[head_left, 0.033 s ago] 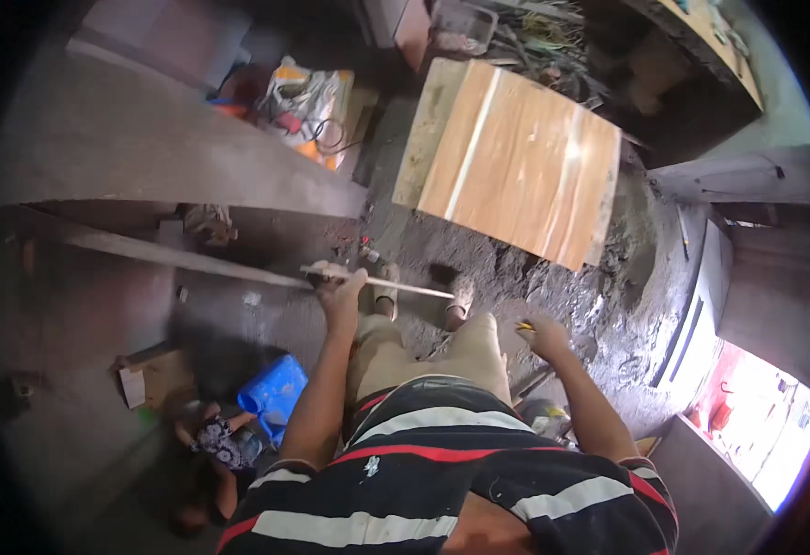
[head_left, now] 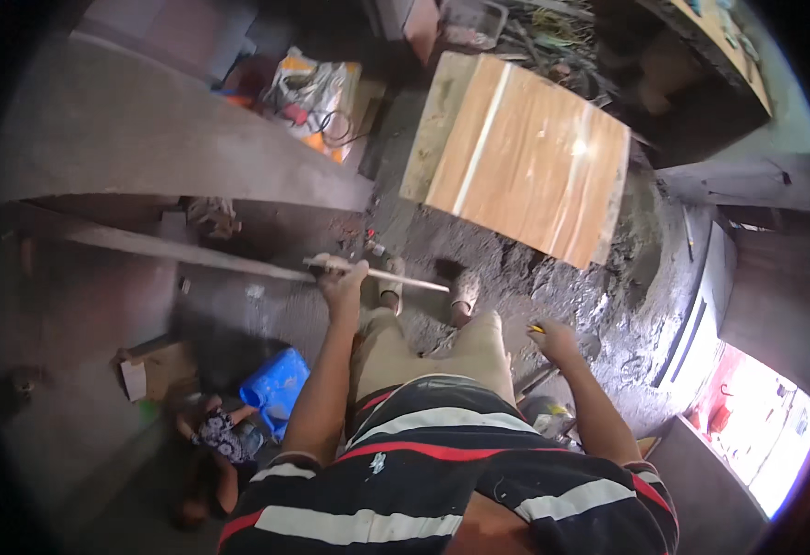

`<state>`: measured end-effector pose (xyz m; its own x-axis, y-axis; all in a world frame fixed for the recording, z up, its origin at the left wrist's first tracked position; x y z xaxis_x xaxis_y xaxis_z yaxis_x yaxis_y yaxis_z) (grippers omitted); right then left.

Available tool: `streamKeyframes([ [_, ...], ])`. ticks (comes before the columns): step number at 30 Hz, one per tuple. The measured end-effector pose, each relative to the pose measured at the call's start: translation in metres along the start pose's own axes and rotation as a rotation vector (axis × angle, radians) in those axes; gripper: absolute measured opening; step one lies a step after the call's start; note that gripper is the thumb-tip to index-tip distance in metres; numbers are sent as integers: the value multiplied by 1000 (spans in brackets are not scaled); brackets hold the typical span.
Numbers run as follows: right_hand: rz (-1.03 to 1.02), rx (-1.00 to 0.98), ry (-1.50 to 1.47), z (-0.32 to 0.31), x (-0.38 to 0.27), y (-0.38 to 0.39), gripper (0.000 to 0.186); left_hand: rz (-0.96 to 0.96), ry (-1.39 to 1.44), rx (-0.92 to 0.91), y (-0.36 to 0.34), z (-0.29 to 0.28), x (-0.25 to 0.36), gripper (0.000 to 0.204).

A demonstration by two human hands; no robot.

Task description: The person measures and marks a tile with a measuring tape and a pencil, removes a strip from the tile, and cuts the tile using an angle grinder.

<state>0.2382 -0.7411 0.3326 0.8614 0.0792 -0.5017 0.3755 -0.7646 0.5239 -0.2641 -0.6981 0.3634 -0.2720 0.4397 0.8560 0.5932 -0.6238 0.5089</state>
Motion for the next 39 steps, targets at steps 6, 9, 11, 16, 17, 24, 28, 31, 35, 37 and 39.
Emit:
streamKeyframes([
  [6, 168, -138, 46, 73, 18, 47, 31, 75, -346, 370, -158, -97, -78, 73],
  [9, 277, -130, -15, 93, 20, 73, 34, 153, -341, 466, -193, -76, -97, 71],
  [11, 228, -114, -122, 123, 0, 47, 32, 14, -395, 392, -272, -170, -104, 66],
  [16, 316, -165, -87, 141, -4, 42, 35, 180, -231, 557, -343, -165, -104, 45],
  [17, 233, -161, -130, 151, -18, 17, 36, 12, -323, 377, -389, -214, -81, 56],
  [24, 461, -145, -172, 138, -5, 22, 38, -175, -249, 298, -413, -156, -123, 51],
  [28, 451, -132, -218, 145, -5, 14, 40, -166, -224, 315, -420, -166, -103, 49],
  [31, 485, -149, -204, 157, 8, 24, 44, -174, -216, 303, -425, -164, -112, 47],
  [35, 489, -203, -189, 178, 20, 25, 45, -190, -216, 303, -426, -174, -111, 45],
  [37, 509, -231, -171, 177, 22, 26, 46, -199, -215, 292, -427, -170, -114, 44],
  [39, 488, -240, -164, 171, 12, 14, 47, -203, -222, 288, -427, -171, -111, 42],
])
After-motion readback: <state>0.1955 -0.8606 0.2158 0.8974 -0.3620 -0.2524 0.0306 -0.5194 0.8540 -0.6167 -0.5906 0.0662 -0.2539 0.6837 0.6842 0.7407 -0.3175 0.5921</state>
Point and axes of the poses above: each hand's wrist, its own y-axis away from the middle knuckle, its own z-axis out of the palm, x = y × z, the point moved 8 cm from there along -y, towards the middle knuckle, and after that the axes turned 10 degrees about -z, right-handed, at the moved point
